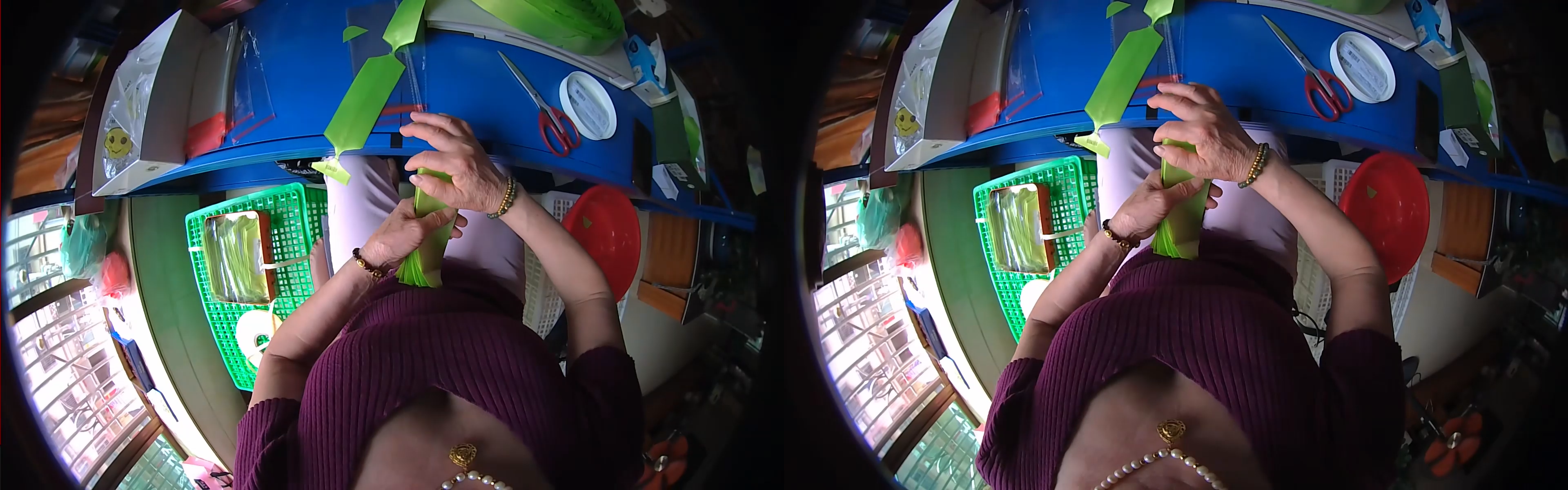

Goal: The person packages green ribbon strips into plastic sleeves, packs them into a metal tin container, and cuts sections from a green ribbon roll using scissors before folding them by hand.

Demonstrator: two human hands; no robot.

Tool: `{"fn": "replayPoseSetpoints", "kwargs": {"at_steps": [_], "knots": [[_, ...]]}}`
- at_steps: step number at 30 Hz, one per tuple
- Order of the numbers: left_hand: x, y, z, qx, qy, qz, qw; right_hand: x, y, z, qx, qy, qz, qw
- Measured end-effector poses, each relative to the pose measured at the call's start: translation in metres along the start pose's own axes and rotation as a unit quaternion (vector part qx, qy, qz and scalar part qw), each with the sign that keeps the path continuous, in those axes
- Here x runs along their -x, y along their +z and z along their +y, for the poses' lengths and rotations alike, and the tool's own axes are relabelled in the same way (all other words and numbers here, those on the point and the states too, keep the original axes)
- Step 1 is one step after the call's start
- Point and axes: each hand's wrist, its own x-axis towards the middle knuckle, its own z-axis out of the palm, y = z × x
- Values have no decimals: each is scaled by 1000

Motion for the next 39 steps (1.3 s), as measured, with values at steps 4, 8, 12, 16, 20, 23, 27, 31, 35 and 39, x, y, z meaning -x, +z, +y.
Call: {"fn": "replayPoseSetpoints", "kwargs": {"at_steps": [4,8,12,16,20,23,27,31,35,39], "knots": [[-2,-1,-1,16,-18,4,1000,0,1,5,3,-4,-11,1000],[-5,-6,1,2,-22,13,1000,-3,-1,2,12,-7,22,1000],[-8,-9,25,77,15,66,995,6,-16,-9,-53,125,208,969],[-10,-16,48,182,100,58,976,37,6,-31,-327,322,174,871],[-12,-14,66,192,128,60,971,51,26,-49,-613,379,3,693],[-13,-21,71,205,137,66,967,56,34,-66,-616,399,-5,679],[-12,-22,63,170,117,114,972,61,46,-63,-558,422,-35,713],[-6,-12,57,62,112,154,980,56,19,-37,-466,365,48,804],[-12,-2,37,-59,127,141,980,22,1,-25,-440,307,179,825],[-13,5,32,-92,118,96,984,0,-11,-29,-415,379,168,810]]}}
